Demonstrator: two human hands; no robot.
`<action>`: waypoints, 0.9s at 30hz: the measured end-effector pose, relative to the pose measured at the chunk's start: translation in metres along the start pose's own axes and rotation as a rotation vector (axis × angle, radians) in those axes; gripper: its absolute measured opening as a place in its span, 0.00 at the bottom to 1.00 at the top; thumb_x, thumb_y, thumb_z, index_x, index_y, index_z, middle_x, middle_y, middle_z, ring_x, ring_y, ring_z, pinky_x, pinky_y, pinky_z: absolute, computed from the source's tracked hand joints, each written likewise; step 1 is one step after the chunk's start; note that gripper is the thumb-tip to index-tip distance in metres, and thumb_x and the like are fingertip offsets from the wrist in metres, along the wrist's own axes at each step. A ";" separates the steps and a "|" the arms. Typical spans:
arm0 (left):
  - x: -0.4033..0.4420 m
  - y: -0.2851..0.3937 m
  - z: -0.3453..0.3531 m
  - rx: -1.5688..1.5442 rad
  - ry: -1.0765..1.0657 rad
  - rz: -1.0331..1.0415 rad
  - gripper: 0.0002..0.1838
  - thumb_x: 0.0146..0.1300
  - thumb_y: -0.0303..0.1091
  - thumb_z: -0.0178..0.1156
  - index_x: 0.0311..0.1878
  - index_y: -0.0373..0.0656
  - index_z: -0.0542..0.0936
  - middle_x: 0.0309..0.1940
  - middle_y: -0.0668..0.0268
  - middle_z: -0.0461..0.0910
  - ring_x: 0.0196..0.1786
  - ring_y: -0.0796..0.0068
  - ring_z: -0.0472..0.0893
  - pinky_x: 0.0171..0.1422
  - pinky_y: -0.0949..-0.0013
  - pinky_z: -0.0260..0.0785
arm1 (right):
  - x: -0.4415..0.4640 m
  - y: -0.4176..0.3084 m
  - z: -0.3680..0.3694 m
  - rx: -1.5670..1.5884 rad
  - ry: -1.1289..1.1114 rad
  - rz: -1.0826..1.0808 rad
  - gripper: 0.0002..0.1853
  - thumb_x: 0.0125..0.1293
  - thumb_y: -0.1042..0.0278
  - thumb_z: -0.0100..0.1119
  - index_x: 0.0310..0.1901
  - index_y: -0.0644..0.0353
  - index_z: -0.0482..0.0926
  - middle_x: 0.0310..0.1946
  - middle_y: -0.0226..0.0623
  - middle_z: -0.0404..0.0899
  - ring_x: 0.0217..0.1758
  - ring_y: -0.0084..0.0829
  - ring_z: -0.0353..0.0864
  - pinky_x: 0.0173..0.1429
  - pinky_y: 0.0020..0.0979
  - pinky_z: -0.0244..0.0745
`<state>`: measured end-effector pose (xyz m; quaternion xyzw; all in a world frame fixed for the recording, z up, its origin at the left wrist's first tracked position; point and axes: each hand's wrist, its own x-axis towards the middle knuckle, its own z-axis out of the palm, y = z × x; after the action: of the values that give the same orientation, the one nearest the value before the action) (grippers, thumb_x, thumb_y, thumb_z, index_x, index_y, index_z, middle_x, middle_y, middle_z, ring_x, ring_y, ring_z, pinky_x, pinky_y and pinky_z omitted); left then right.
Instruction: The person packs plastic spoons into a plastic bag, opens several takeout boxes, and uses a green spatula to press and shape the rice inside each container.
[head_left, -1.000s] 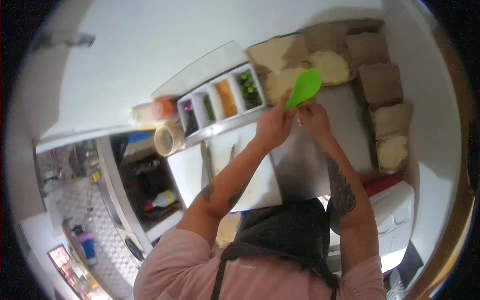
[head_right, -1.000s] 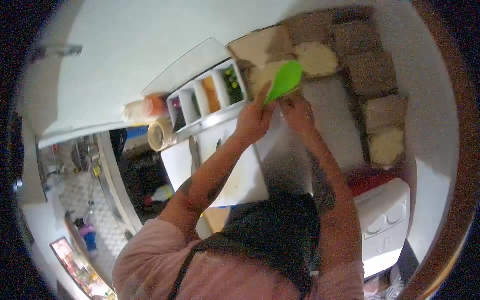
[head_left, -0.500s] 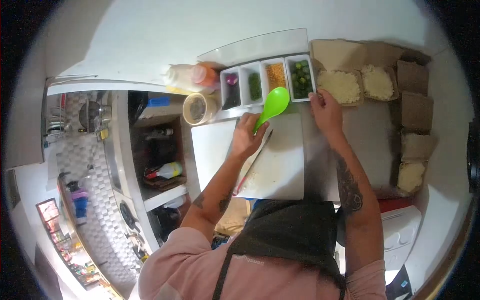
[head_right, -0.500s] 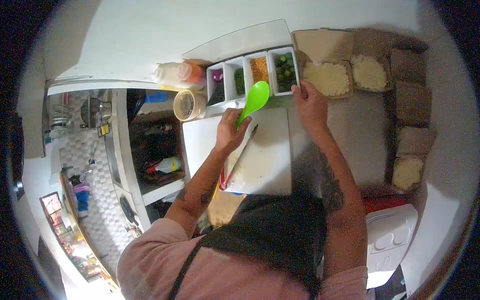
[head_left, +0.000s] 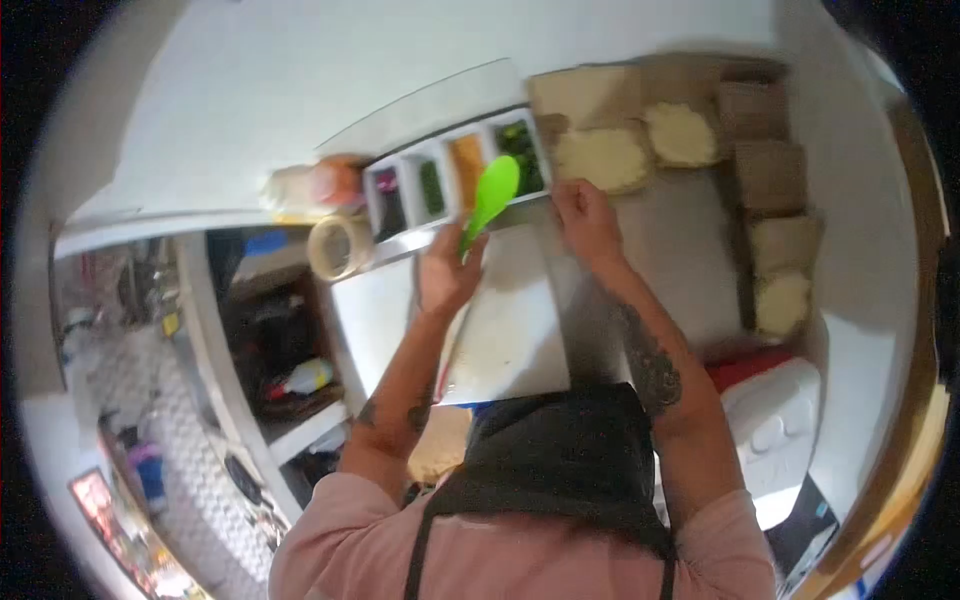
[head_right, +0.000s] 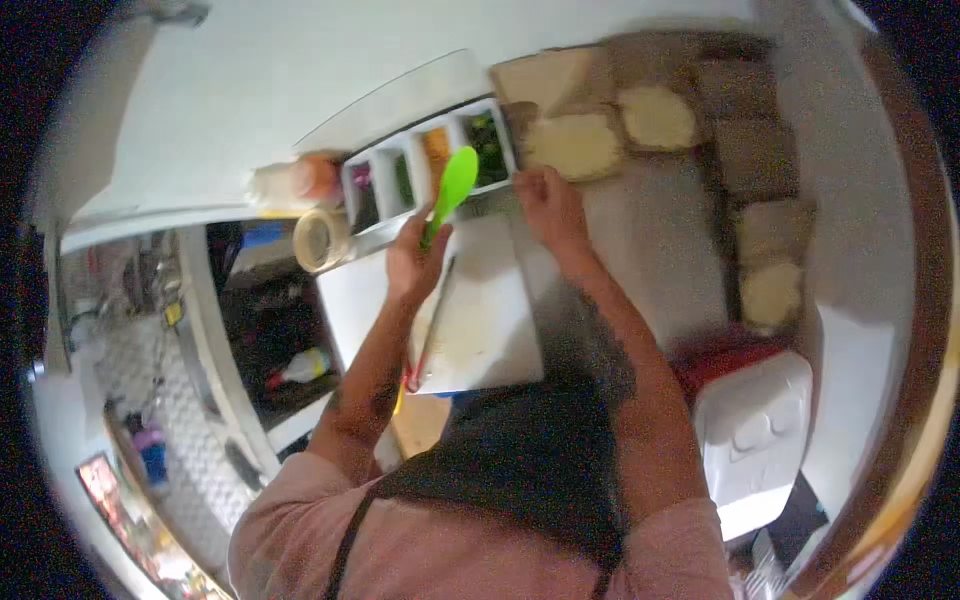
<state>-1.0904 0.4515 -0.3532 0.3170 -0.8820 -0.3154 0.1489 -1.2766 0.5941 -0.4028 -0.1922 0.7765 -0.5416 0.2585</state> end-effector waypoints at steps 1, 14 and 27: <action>0.006 0.019 0.000 -0.003 -0.036 -0.011 0.21 0.65 0.35 0.64 0.61 0.44 0.77 0.41 0.50 0.81 0.43 0.48 0.82 0.48 0.52 0.75 | -0.004 0.005 -0.008 0.115 -0.006 0.163 0.23 0.72 0.49 0.58 0.48 0.66 0.80 0.25 0.37 0.81 0.28 0.25 0.81 0.34 0.28 0.77; 0.092 0.133 0.118 0.216 -0.295 0.313 0.20 0.71 0.39 0.52 0.64 0.49 0.73 0.43 0.49 0.80 0.43 0.45 0.82 0.47 0.45 0.74 | 0.031 0.006 -0.113 0.456 0.384 0.409 0.19 0.76 0.58 0.49 0.58 0.66 0.68 0.36 0.40 0.79 0.31 0.31 0.80 0.38 0.34 0.80; 0.151 0.166 0.151 0.260 -0.572 0.298 0.16 0.70 0.37 0.52 0.56 0.43 0.79 0.43 0.44 0.83 0.48 0.42 0.82 0.52 0.47 0.74 | 0.084 0.125 -0.156 0.080 0.295 0.088 0.23 0.69 0.70 0.58 0.62 0.64 0.65 0.48 0.45 0.80 0.46 0.35 0.83 0.49 0.37 0.81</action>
<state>-1.3513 0.5217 -0.3499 0.0999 -0.9573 -0.2515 -0.1017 -1.4406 0.7040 -0.4933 -0.0656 0.7916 -0.5825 0.1725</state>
